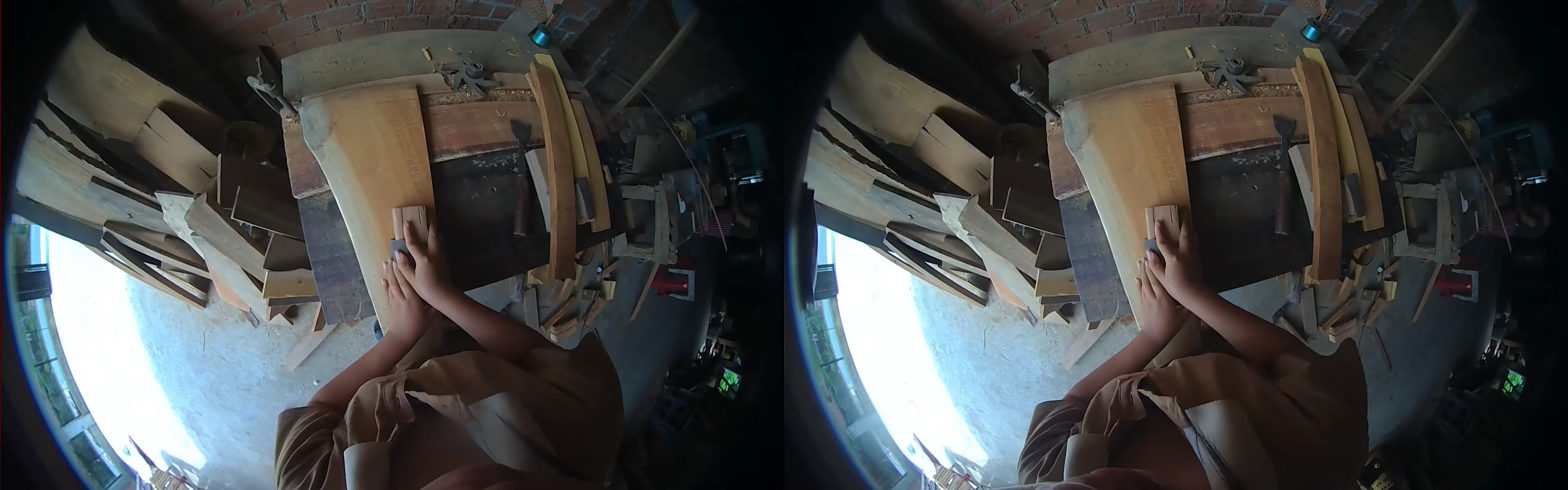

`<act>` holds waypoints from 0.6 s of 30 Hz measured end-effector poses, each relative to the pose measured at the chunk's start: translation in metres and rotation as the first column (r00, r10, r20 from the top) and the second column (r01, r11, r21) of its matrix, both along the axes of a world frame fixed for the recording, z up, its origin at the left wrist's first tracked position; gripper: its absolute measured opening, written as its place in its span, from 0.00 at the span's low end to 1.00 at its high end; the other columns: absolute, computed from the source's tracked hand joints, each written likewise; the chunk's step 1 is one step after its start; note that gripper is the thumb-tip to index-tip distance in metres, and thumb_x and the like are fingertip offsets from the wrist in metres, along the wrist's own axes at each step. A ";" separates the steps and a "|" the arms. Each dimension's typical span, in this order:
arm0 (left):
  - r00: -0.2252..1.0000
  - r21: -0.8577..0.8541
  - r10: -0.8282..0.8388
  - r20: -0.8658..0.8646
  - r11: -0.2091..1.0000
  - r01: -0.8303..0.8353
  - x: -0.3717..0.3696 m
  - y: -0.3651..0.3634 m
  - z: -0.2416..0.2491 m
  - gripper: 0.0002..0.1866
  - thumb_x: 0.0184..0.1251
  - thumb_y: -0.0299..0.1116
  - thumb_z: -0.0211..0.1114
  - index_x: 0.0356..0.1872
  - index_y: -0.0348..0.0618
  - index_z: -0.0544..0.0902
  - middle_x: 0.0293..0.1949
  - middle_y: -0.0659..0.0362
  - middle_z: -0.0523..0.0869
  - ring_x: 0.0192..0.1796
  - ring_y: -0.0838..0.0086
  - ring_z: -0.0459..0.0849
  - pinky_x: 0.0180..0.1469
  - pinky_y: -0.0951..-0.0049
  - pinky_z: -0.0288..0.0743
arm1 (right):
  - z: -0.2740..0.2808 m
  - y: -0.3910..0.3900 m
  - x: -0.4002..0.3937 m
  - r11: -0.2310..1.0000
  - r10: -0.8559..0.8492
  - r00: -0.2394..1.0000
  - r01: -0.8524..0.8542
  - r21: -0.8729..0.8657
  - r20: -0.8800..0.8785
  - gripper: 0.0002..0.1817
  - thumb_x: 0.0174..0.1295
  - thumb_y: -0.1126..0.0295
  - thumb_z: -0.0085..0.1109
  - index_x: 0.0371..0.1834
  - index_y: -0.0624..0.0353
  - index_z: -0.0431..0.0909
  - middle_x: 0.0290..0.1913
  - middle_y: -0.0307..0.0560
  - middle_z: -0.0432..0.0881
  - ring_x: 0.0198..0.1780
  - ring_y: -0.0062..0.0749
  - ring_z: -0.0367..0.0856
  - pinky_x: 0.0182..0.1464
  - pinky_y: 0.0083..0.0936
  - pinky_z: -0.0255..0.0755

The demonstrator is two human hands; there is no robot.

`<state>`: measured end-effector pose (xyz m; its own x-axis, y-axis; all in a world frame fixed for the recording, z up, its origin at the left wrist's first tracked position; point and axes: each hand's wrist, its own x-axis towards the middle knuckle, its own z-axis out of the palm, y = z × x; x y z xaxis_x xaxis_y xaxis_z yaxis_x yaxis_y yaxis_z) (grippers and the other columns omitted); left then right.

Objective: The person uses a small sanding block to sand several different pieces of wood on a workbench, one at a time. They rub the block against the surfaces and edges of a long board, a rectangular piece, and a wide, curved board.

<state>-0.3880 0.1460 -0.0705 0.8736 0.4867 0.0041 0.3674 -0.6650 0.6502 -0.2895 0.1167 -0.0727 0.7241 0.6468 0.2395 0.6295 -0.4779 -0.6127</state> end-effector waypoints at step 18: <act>0.995 0.060 0.090 0.049 0.994 -0.093 0.086 0.072 0.012 0.51 0.46 0.44 0.67 0.65 0.27 0.47 0.64 0.37 0.56 0.69 0.46 0.52 0.68 0.52 0.48 | -0.001 0.078 0.091 1.000 -0.020 0.993 0.018 0.020 0.116 0.32 0.55 0.63 0.59 0.64 0.55 0.63 0.59 0.71 0.60 0.59 0.63 0.61 0.60 0.42 0.60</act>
